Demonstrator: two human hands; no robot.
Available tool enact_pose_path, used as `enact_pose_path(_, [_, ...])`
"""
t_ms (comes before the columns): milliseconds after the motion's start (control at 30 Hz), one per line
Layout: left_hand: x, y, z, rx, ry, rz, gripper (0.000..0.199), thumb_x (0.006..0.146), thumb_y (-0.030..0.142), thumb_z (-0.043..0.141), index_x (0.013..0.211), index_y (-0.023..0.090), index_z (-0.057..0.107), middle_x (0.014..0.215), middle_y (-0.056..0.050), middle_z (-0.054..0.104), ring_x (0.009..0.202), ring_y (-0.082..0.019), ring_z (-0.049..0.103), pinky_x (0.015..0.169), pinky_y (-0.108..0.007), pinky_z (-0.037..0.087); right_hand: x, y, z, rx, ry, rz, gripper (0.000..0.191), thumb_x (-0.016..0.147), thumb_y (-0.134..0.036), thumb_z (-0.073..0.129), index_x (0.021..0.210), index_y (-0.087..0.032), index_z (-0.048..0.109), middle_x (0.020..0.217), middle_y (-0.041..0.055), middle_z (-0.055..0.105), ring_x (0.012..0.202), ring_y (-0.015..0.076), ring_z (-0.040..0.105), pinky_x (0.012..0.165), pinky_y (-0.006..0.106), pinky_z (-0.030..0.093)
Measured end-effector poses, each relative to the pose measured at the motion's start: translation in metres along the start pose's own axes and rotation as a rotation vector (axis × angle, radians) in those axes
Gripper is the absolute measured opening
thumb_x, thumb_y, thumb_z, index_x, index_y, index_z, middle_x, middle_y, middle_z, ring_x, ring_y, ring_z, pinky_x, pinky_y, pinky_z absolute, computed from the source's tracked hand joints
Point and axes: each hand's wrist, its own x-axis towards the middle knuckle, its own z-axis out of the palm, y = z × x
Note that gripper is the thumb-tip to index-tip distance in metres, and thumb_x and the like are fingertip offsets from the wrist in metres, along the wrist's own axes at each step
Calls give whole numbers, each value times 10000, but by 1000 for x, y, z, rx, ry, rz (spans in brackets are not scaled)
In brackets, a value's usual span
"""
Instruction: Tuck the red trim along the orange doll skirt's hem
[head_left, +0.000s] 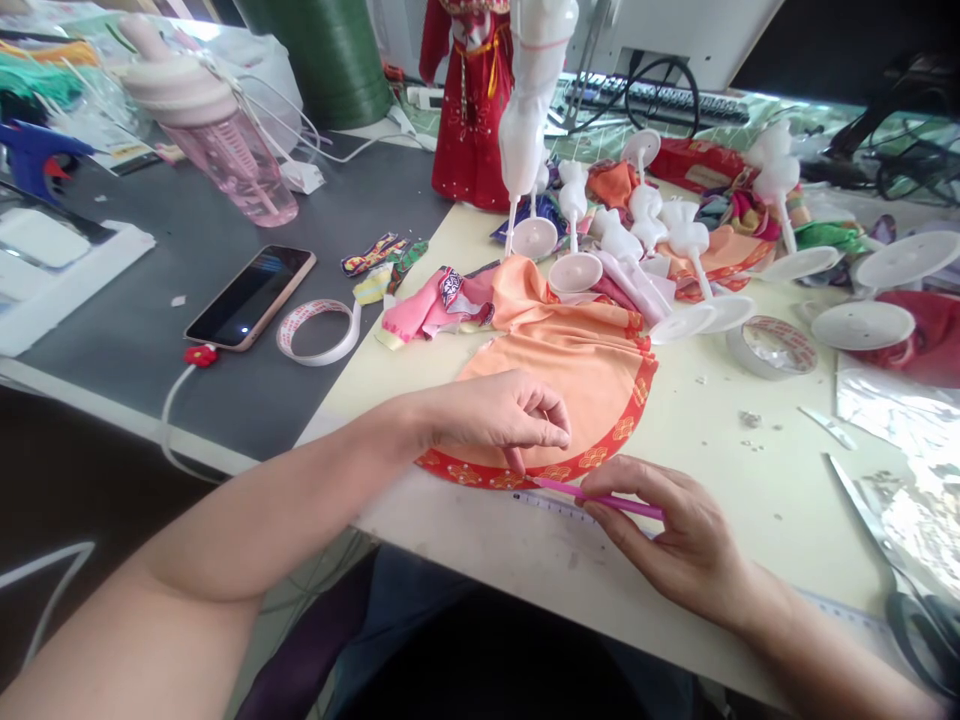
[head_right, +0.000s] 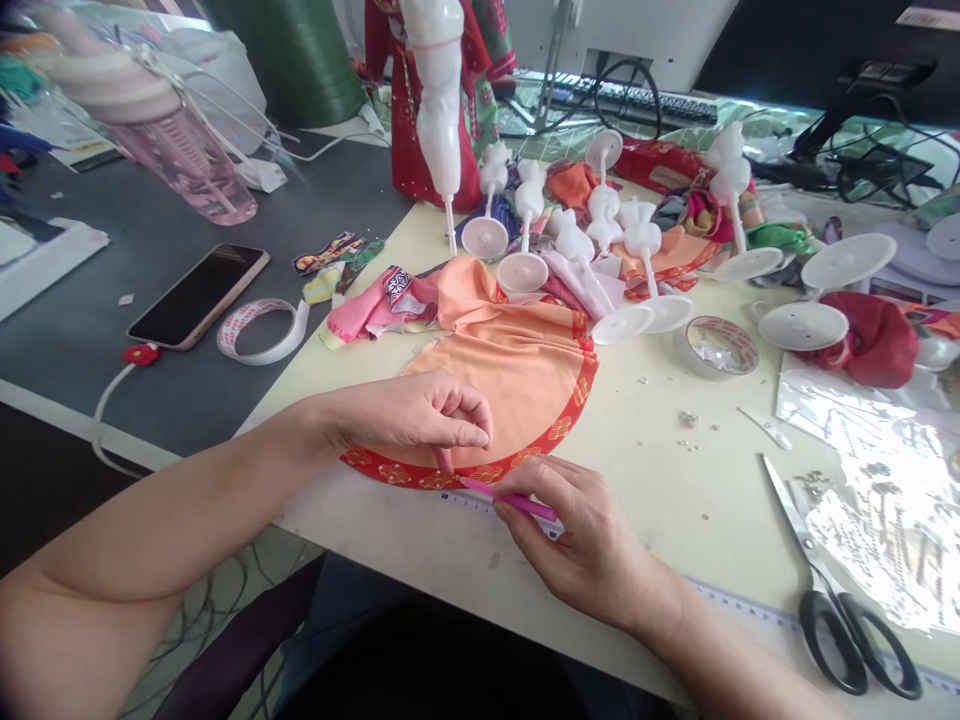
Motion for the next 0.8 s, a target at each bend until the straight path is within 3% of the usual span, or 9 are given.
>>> enact_pose_path(167, [0,-1,0,-16,-42,-8,128,820,266,565,807,146,607,799,-15,567,727,-110,549,610,-205,490,1,1,0,-5,-1,-5,194,842,-100,558,999,-214,576,854,25,684,752,148,661,656,262,542])
enact_pose_path(467, [0,-5,1,-2,-80,20,115,838,252,547,812,151,597,698,3,551,658,-93,537,553,-165,421,0,1,-1,4,-10,-5,209,841,-95,562,1011,-216,570,877,27,683,770,150,660,668,263,538])
enact_pose_path(800, [0,-4,0,-7,-72,29,119,825,264,569,804,152,604,731,1,556,663,-92,532,558,-171,437,0,-2,-4,-1,32,-24,206,827,-81,565,988,-209,573,824,21,674,713,144,647,620,259,530])
